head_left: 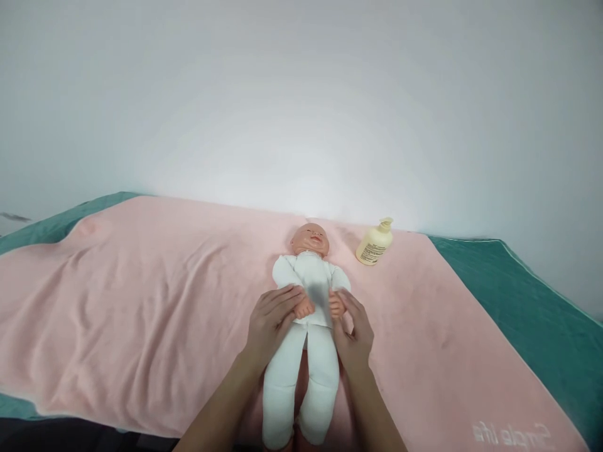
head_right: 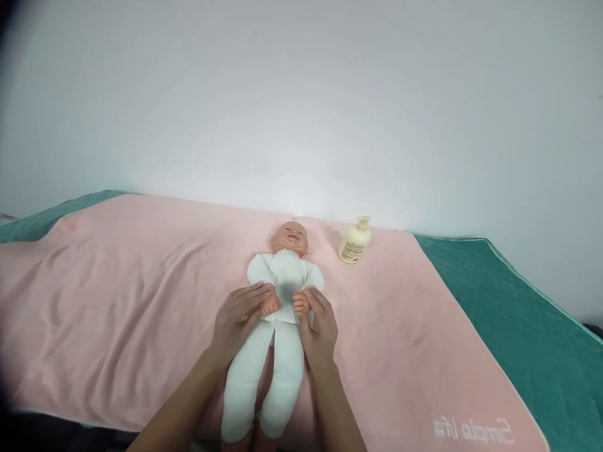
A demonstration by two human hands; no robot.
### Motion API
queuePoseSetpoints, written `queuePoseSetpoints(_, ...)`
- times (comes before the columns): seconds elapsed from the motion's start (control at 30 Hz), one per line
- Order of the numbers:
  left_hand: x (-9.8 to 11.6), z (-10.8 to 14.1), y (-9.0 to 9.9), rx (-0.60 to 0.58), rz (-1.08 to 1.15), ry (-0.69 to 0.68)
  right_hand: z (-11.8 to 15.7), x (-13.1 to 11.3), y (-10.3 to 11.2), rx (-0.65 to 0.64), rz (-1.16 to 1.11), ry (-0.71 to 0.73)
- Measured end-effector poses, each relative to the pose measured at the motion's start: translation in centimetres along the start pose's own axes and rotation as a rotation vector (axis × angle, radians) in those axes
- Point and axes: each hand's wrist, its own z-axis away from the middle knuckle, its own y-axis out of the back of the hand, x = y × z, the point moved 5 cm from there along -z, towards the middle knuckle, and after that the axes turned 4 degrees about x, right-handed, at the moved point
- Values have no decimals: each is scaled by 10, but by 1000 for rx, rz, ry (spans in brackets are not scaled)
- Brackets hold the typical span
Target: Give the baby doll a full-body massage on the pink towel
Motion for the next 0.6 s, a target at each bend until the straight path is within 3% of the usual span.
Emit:
queuePoseSetpoints(0.13, 3, -2, -9, -80, -57, -38, 0, -11, -7, -97, 67, 237)
queuePoseSetpoints(0.3, 7, -4, -11, -113, -67, -72, -4, -18, -9, -137, 109, 337)
queuePoseSetpoints(0.5, 2, -2, -14, -150, -4, -22, -2, -17, -9, -158, 98, 302)
queuePoseSetpoints(0.6, -2, -2, -9, -122, 73, 58, -2, -7, -6, -121, 47, 141)
